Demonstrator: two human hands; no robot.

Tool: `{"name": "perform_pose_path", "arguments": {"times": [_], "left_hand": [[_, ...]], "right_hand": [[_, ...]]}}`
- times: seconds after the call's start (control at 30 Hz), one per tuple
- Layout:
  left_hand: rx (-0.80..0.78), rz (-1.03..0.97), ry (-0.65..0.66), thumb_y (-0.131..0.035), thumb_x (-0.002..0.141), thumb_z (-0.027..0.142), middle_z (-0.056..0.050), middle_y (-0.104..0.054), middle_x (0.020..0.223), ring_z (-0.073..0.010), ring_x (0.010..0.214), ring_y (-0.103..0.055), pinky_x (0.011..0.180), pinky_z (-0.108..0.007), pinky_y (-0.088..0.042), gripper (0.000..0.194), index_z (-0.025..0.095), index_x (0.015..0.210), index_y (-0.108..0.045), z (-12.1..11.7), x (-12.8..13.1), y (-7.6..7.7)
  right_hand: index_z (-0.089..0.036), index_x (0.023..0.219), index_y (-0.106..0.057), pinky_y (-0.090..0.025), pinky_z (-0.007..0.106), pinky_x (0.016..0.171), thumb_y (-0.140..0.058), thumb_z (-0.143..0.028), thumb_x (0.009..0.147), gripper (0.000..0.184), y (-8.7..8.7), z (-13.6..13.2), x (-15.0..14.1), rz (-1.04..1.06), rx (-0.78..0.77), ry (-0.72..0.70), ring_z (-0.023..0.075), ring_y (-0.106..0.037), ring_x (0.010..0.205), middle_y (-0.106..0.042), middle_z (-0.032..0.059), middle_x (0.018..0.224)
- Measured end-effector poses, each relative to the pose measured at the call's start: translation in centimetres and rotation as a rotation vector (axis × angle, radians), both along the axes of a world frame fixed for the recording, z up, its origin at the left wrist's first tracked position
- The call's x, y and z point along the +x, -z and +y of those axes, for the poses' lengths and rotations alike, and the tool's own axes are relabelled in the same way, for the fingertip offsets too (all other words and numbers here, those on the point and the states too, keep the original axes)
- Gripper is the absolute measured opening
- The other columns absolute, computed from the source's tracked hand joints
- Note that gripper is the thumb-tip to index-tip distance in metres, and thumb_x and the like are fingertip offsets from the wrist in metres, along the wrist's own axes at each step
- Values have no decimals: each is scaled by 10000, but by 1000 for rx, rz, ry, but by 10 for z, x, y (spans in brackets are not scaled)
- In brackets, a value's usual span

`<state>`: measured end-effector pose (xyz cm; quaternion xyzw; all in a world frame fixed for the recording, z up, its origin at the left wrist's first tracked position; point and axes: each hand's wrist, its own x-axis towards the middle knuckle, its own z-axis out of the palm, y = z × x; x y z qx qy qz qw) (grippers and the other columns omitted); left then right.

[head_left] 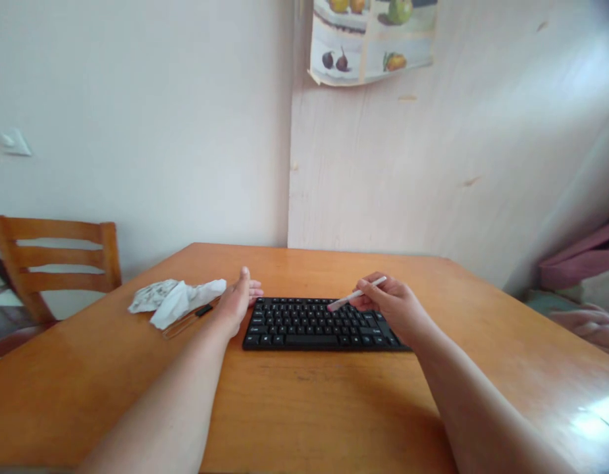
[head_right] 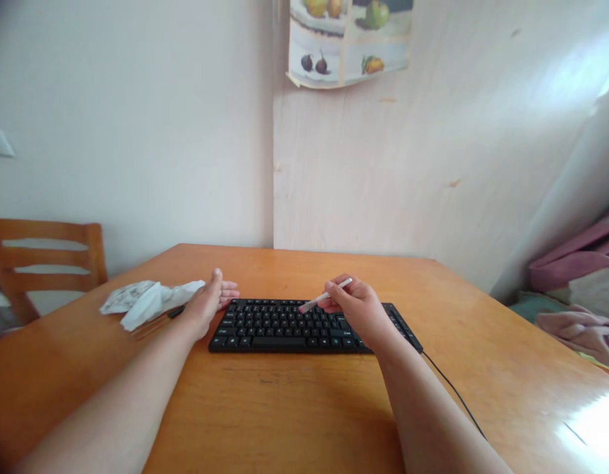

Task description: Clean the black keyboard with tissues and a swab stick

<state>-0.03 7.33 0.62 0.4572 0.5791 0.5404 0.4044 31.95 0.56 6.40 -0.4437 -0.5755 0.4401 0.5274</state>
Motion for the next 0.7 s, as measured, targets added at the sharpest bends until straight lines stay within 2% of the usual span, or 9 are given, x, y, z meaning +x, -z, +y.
{"name": "perform_pose_path", "arguments": {"times": [0.17,0.33,0.57,0.7], "left_hand": [[13,-20,-5,-314,840,799,-187,-747,895,-265,871,-708,810,-370,-533,779,123,912,-694,2,2,4],[9,-29,-8,-304,828,820,-188,-745,921,-256,865,-706,793,-362,-533,807,118,920,-691,4,5,5],[48,34,8,-223,836,827,-188,-746,943,-255,892,-706,785,-341,-514,857,123,960,-696,13,2,16],[47,44,12,-232,838,820,-172,-752,929,-254,907,-707,776,-329,-503,838,139,954,-706,18,0,20]], "right_hand": [[-190,900,-603,-578,314,739,-761,-511,778,378,7,-6,-37,37,-34,-130,182,-724,785,-739,47,821],[-187,900,-616,-567,305,748,-758,-516,778,378,3,-12,-80,3,-36,-223,165,-715,779,-743,50,856],[-185,877,-613,-561,296,716,-728,-532,782,378,1,-9,-130,-75,-4,-259,164,-703,751,-719,35,772],[-181,867,-613,-559,288,699,-727,-515,780,363,8,-3,-143,-99,-20,-282,157,-700,737,-730,45,796]]}}
